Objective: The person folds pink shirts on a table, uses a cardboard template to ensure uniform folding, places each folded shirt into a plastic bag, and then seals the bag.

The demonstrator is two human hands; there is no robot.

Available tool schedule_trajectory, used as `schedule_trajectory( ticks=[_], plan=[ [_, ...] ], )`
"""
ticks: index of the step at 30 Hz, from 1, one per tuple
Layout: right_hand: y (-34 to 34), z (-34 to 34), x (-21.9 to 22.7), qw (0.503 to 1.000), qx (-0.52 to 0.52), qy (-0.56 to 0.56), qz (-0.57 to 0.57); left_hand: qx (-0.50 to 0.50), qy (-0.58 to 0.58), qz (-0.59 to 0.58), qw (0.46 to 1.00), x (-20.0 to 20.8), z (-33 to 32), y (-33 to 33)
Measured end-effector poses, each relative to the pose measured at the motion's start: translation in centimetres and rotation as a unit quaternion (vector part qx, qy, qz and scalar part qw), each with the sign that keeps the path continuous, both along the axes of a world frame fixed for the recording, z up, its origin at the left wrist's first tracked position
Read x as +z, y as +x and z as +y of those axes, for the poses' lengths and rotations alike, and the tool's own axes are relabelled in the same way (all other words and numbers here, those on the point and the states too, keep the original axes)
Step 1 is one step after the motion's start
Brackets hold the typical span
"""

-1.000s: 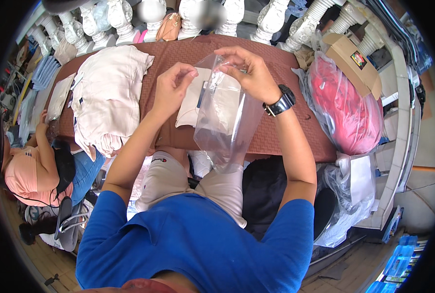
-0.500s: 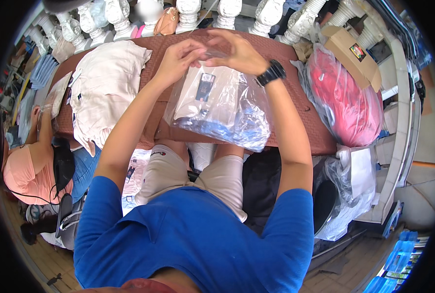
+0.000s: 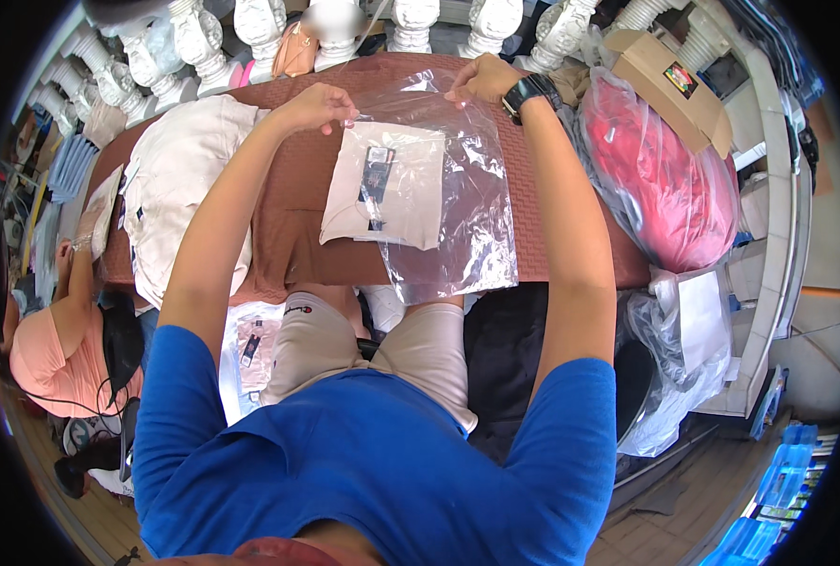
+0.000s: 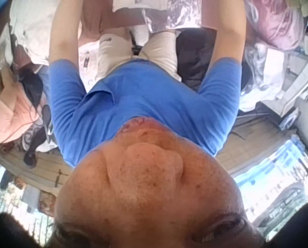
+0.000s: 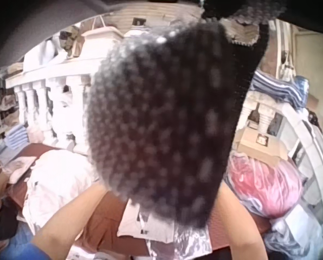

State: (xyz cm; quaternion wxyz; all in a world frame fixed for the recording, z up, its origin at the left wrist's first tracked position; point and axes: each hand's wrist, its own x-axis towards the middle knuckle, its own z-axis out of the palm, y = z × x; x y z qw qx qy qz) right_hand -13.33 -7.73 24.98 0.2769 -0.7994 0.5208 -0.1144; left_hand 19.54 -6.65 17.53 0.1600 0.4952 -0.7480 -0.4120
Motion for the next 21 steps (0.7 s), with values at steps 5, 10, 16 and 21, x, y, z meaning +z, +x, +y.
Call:
schedule_trajectory(
  ticks=[5,10,16,21],
  plan=[
    [-1.5,-6.9,0.2,0.961,-0.139,-0.154,0.183,0.104,0.187,0.289,0.933,1.9,-5.7,-6.0],
    [-0.5,-10.0,0.9,0.840,-0.209,-0.499,0.042,0.150,-0.393,0.227,0.878,6.9,-10.8,-8.5],
    [0.9,-5.0,-1.8,0.736,-0.134,-0.634,-0.197,0.118,-0.563,0.124,0.808,3.9,-7.4,-6.0],
    [2.5,0.1,-14.1,0.814,-0.138,-0.494,-0.272,0.127,-0.536,0.130,0.825,-5.8,-2.5,-3.9]
  ],
)
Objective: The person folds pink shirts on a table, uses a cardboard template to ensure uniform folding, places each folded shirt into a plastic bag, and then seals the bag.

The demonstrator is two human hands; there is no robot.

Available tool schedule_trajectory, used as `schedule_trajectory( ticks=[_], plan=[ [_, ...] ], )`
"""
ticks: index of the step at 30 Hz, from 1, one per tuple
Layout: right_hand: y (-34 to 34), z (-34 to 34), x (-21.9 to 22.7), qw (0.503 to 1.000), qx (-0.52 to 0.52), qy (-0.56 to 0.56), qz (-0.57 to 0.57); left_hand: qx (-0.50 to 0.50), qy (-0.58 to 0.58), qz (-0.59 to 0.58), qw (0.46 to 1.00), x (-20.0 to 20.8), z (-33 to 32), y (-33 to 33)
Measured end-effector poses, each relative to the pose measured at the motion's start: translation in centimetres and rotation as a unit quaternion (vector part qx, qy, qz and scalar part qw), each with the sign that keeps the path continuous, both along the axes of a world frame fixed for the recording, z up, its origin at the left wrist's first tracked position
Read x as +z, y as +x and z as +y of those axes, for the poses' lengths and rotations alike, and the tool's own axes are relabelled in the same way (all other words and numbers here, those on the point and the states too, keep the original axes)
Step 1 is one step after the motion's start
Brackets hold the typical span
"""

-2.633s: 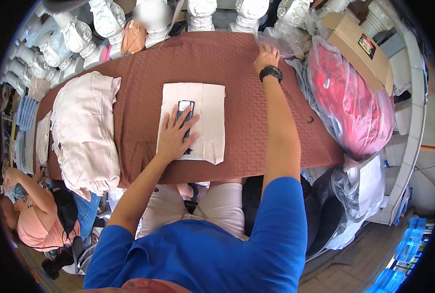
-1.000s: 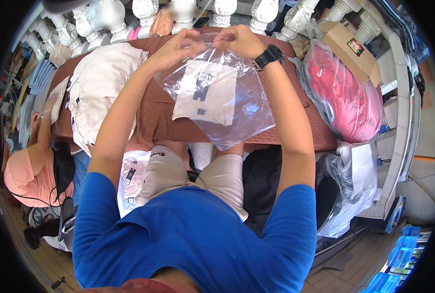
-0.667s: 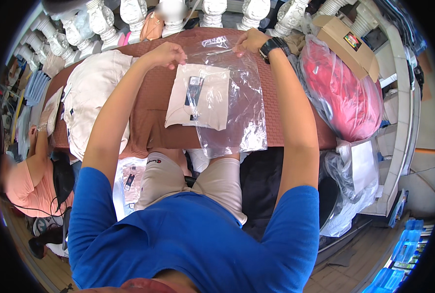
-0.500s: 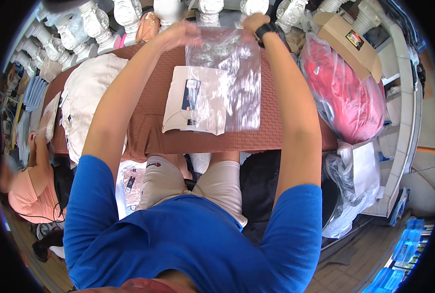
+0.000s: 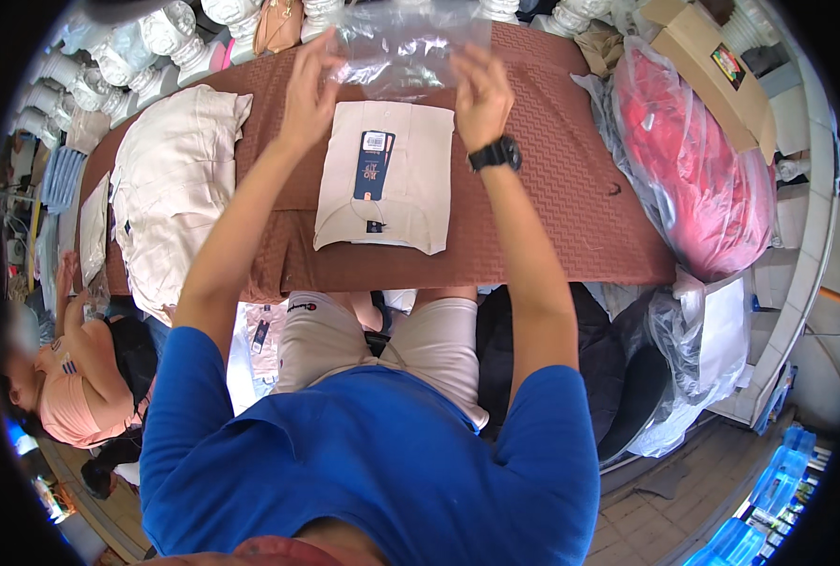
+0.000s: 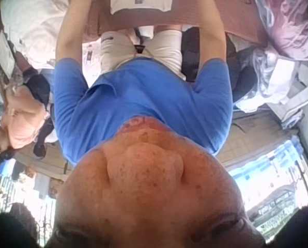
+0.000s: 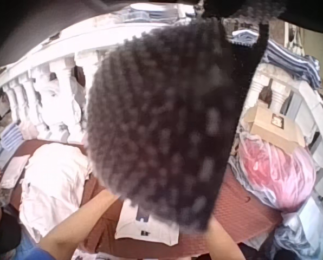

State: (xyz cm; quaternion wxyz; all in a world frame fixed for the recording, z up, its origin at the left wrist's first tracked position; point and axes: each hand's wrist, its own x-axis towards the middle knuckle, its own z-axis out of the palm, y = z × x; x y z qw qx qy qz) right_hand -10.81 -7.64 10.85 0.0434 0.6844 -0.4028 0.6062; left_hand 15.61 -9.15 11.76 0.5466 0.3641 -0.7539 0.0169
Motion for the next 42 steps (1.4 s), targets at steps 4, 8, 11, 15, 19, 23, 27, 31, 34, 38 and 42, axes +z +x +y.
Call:
schedule_trajectory(
  ticks=[4,8,11,15,19,23,27,31,34,38,42],
  plan=[
    [0.5,3.1,-6.2,0.975,-0.025,0.201,-0.091,0.199,0.351,-0.010,0.915,-9.7,5.7,1.9],
    [0.7,6.6,-7.5,0.949,-0.044,0.277,-0.147,0.143,0.452,-0.043,0.879,-11.4,11.1,3.8],
    [0.2,7.8,-10.0,0.956,-0.096,0.262,-0.089,0.141,0.508,-0.061,0.847,-9.8,14.5,3.0],
    [1.5,9.7,-10.8,0.953,-0.069,0.278,-0.095,0.036,0.625,0.013,0.779,-9.1,15.6,3.1],
    [1.5,10.5,-11.4,0.956,-0.054,0.270,-0.101,-0.038,0.634,0.224,0.739,-10.2,16.3,2.5],
    [1.4,10.8,-10.9,0.952,-0.078,0.279,-0.098,-0.096,0.667,0.346,0.653,-9.8,17.2,1.6],
    [0.9,10.2,-10.4,0.943,-0.076,0.306,-0.103,-0.150,0.647,0.402,0.630,-9.2,17.8,0.6],
    [0.5,10.9,-8.8,0.928,-0.049,0.352,-0.110,-0.119,0.627,0.419,0.646,-7.9,20.8,0.4],
    [0.4,11.6,-8.7,0.922,-0.028,0.375,-0.098,-0.012,0.593,0.351,0.725,-9.3,22.9,0.5],
    [-0.1,12.1,-9.4,0.928,-0.029,0.356,-0.105,0.216,0.583,0.035,0.783,-5.2,24.7,-1.0],
    [1.0,12.7,-8.0,0.941,-0.013,0.326,-0.094,0.329,0.283,-0.119,0.893,-4.9,24.0,-0.7]
  ],
)
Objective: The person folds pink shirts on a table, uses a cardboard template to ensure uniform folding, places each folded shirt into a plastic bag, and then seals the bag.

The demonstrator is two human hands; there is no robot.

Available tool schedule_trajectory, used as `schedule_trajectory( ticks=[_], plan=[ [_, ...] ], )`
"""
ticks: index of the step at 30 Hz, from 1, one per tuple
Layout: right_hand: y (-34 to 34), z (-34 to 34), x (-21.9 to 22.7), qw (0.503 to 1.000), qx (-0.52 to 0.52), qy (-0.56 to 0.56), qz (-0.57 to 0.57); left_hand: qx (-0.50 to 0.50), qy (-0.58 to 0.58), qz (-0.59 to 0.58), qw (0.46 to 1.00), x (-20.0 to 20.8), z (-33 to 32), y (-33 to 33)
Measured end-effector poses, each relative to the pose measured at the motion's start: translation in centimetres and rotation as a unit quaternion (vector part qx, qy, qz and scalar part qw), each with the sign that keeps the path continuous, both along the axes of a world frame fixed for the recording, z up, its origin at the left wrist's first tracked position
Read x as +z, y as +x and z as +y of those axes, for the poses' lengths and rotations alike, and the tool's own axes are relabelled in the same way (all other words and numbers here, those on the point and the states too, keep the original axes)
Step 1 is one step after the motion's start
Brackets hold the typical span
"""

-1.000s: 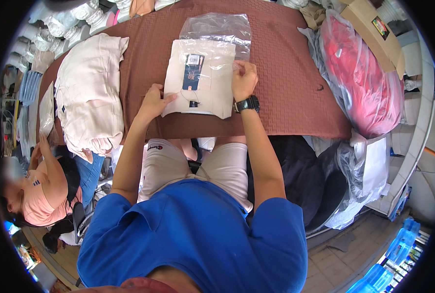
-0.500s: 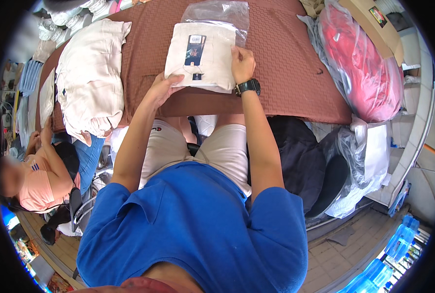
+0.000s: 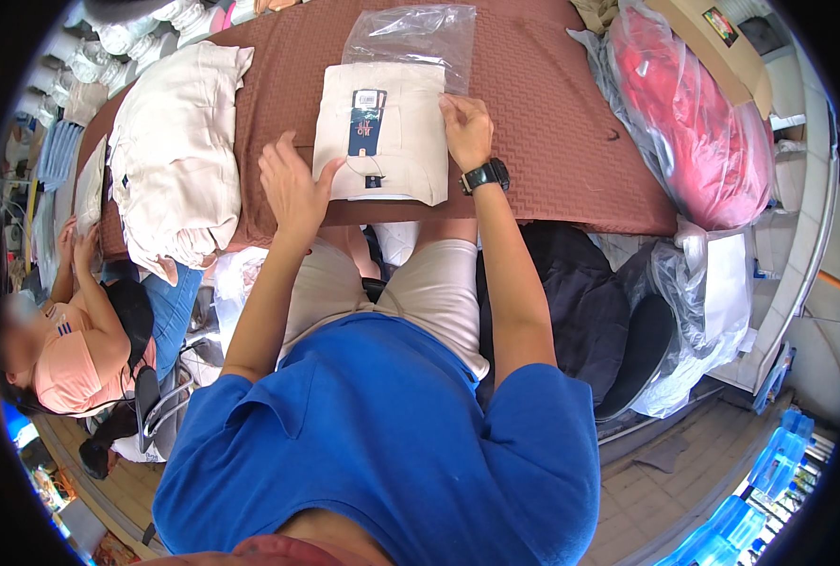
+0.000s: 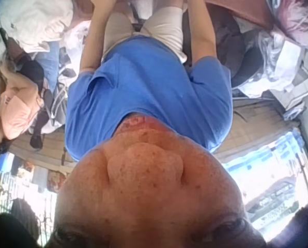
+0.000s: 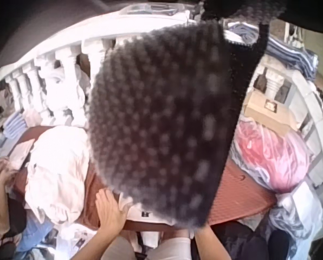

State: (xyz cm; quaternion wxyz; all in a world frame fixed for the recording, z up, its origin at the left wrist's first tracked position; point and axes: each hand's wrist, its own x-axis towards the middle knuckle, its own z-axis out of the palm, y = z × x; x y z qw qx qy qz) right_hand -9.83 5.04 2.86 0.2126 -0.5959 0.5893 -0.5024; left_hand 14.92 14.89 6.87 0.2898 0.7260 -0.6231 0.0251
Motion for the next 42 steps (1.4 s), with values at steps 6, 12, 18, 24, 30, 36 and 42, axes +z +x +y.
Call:
schedule_trajectory(
  ticks=[6,12,18,24,30,36,42],
  plan=[
    [0.8,-5.6,1.2,0.998,0.030,-0.014,0.049,-0.336,-0.212,-0.034,0.917,1.6,-11.3,-2.8],
    [0.8,-8.9,1.7,0.993,-0.033,-0.104,0.054,-0.354,-0.023,0.079,0.932,0.0,-21.7,-3.2],
    [2.1,-6.4,-1.7,0.958,-0.100,0.254,0.087,-0.353,0.059,0.302,0.883,-2.2,-24.9,-2.1],
    [3.6,-8.1,-0.7,0.957,-0.140,0.237,0.096,-0.338,0.164,0.277,0.885,-2.4,-25.9,-1.6],
    [3.5,-8.5,-2.3,0.978,-0.081,0.165,0.096,-0.410,0.123,0.109,0.897,-4.0,-24.9,-0.1],
    [2.3,-9.1,-1.9,0.992,-0.097,0.082,-0.022,-0.397,0.054,0.095,0.911,-3.1,-22.9,-1.4],
    [4.7,-8.8,3.8,0.970,-0.212,0.096,0.071,-0.392,-0.022,0.146,0.908,-2.0,-23.1,-1.9]
  ],
)
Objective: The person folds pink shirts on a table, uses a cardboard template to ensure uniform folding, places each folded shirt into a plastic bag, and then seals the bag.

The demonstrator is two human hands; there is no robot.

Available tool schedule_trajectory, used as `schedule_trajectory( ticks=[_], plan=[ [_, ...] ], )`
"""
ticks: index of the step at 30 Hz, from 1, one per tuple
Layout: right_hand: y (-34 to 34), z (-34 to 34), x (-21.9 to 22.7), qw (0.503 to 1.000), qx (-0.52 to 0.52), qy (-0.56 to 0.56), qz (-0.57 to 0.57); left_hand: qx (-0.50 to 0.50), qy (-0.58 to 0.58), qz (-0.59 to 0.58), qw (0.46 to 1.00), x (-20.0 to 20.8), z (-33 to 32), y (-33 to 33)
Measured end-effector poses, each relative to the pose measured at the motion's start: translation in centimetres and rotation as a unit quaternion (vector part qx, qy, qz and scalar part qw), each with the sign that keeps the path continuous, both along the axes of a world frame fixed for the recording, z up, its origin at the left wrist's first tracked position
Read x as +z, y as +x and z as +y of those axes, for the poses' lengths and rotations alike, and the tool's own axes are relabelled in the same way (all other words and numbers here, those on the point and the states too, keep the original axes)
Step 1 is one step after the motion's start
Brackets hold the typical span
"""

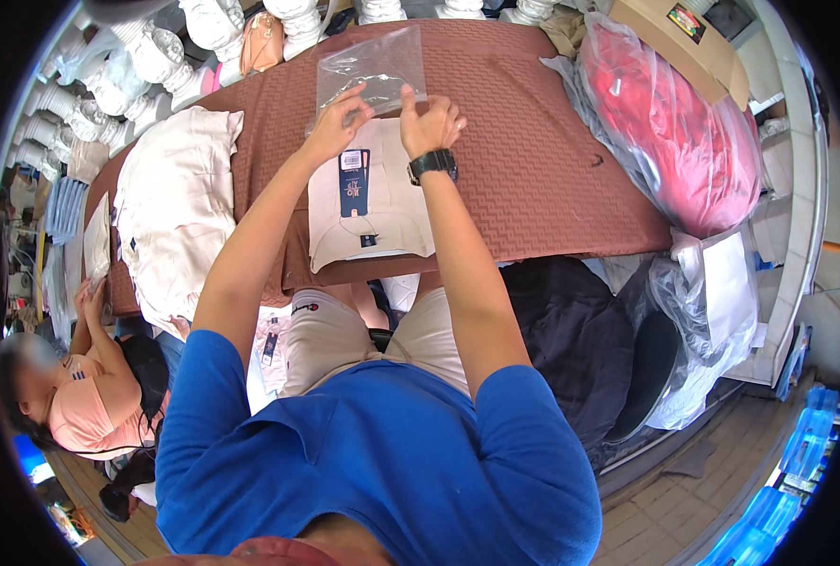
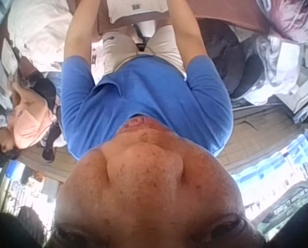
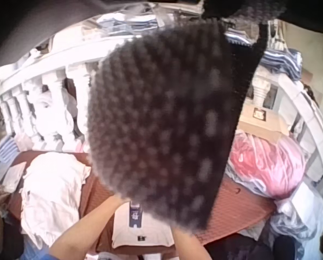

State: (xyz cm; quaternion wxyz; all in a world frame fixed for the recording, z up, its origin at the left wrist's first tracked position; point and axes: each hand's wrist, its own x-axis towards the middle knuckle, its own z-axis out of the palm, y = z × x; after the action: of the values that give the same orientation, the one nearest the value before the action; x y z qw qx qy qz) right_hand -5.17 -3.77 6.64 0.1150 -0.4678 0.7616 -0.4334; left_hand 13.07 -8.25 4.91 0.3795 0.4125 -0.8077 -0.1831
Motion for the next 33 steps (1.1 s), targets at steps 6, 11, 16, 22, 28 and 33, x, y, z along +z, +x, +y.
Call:
schedule_trajectory(
  ticks=[6,11,16,22,28,33],
  plan=[
    [-1.1,-0.9,0.7,0.978,0.150,-0.026,-0.143,0.030,0.297,0.383,0.874,5.7,-1.9,-0.9],
    [4.2,-0.1,2.0,0.739,0.335,0.182,-0.555,-0.055,0.289,0.600,0.744,10.4,-4.3,0.5],
    [5.8,-3.1,2.7,0.558,0.280,0.057,-0.779,0.020,0.213,0.739,0.639,8.5,-3.7,0.8],
    [5.3,-8.0,0.6,0.623,0.275,0.013,-0.732,0.040,0.231,0.707,0.668,1.7,-1.4,3.6],
    [-0.6,-10.1,-2.4,0.737,0.252,0.062,-0.624,0.108,0.250,0.611,0.743,0.9,5.3,-0.6],
    [-1.9,-9.2,-1.9,0.763,0.249,0.107,-0.587,0.204,-0.020,0.251,0.946,-0.5,6.7,-0.3]
  ],
)
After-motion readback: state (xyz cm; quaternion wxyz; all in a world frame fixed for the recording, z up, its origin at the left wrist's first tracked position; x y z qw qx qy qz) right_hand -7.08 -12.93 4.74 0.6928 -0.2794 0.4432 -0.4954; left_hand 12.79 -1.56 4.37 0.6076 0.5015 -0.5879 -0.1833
